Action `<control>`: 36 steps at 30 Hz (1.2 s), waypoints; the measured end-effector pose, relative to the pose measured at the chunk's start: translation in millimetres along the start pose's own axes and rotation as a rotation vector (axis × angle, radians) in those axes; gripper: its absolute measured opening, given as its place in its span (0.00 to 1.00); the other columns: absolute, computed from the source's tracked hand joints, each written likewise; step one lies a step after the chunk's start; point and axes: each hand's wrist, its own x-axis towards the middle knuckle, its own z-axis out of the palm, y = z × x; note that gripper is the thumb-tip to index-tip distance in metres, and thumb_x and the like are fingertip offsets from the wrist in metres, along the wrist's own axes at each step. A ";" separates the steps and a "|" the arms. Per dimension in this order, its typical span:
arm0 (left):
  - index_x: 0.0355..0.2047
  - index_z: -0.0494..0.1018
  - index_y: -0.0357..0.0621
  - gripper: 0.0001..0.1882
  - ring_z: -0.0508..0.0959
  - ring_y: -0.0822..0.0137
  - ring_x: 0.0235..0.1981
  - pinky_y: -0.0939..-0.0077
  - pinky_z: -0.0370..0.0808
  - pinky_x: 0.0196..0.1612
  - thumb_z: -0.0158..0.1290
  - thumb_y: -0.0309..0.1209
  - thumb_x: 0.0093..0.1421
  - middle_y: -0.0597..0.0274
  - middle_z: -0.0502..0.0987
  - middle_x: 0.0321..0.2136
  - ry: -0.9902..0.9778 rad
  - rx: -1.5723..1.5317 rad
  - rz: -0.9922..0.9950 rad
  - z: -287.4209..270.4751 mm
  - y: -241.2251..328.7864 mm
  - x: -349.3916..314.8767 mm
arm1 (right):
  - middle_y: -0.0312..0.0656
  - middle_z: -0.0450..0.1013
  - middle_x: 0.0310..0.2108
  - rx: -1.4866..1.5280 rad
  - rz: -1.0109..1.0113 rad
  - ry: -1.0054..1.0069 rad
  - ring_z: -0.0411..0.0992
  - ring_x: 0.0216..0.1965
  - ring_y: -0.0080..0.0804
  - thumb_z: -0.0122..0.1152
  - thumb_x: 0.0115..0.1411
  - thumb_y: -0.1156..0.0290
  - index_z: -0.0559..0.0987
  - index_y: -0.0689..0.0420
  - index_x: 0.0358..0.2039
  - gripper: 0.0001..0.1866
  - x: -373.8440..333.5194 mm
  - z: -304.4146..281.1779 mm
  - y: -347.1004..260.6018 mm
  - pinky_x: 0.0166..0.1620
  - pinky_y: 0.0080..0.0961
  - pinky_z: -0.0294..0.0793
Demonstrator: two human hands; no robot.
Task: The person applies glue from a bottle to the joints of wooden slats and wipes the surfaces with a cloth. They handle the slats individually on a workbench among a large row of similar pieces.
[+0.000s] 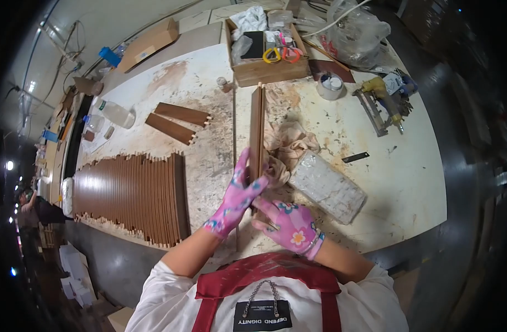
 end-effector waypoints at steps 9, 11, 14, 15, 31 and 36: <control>0.67 0.36 0.48 0.49 0.68 0.61 0.53 0.69 0.63 0.57 0.58 0.29 0.54 0.51 0.58 0.59 -0.053 -0.143 -0.112 -53.0 -27.9 -144.4 | 0.50 0.62 0.58 1.128 0.187 0.037 0.69 0.52 0.36 0.63 0.53 0.65 0.55 0.53 0.64 0.40 17.7 2.6 28.2 0.46 0.28 0.74; 0.67 0.38 0.52 0.48 0.72 0.66 0.44 0.70 0.69 0.49 0.57 0.30 0.54 0.53 0.64 0.54 -0.073 -0.242 -0.142 -54.9 -24.8 -165.1 | 0.52 0.62 0.57 1.307 0.296 -0.068 0.70 0.50 0.35 0.59 0.54 0.70 0.51 0.55 0.65 0.41 32.7 5.9 23.5 0.39 0.22 0.76; 0.67 0.44 0.48 0.45 0.71 0.63 0.46 0.69 0.66 0.53 0.56 0.31 0.53 0.53 0.66 0.52 -0.240 -0.464 -0.254 -58.1 -19.7 -182.9 | 0.56 0.61 0.57 1.444 0.390 -0.268 0.72 0.46 0.34 0.56 0.52 0.79 0.49 0.59 0.65 0.41 52.9 29.1 15.1 0.31 0.17 0.75; 0.67 0.44 0.48 0.45 0.71 0.63 0.46 0.69 0.66 0.53 0.56 0.31 0.53 0.53 0.66 0.52 -0.230 -0.467 -0.263 -58.3 -21.2 -186.8 | 0.57 0.62 0.55 1.503 0.410 -0.372 0.74 0.43 0.35 0.54 0.50 0.83 0.49 0.60 0.64 0.41 57.6 41.0 14.2 0.29 0.17 0.74; 0.66 0.48 0.44 0.40 0.62 0.68 0.58 0.71 0.57 0.61 0.56 0.28 0.56 0.62 0.58 0.61 -0.094 0.178 0.086 -55.5 39.4 -134.9 | 0.36 0.72 0.36 1.588 0.318 -0.380 0.74 0.35 0.22 0.60 0.49 0.84 0.70 0.63 0.45 0.21 35.1 45.7 -11.3 0.36 0.15 0.73; 0.65 0.52 0.51 0.39 0.71 0.72 0.43 0.78 0.70 0.44 0.57 0.26 0.56 0.61 0.67 0.53 -0.083 0.283 0.078 -56.1 41.9 -124.3 | 0.40 0.75 0.35 1.601 0.412 -0.380 0.76 0.34 0.25 0.53 0.48 0.86 0.68 0.64 0.46 0.22 37.7 44.5 -4.0 0.32 0.14 0.74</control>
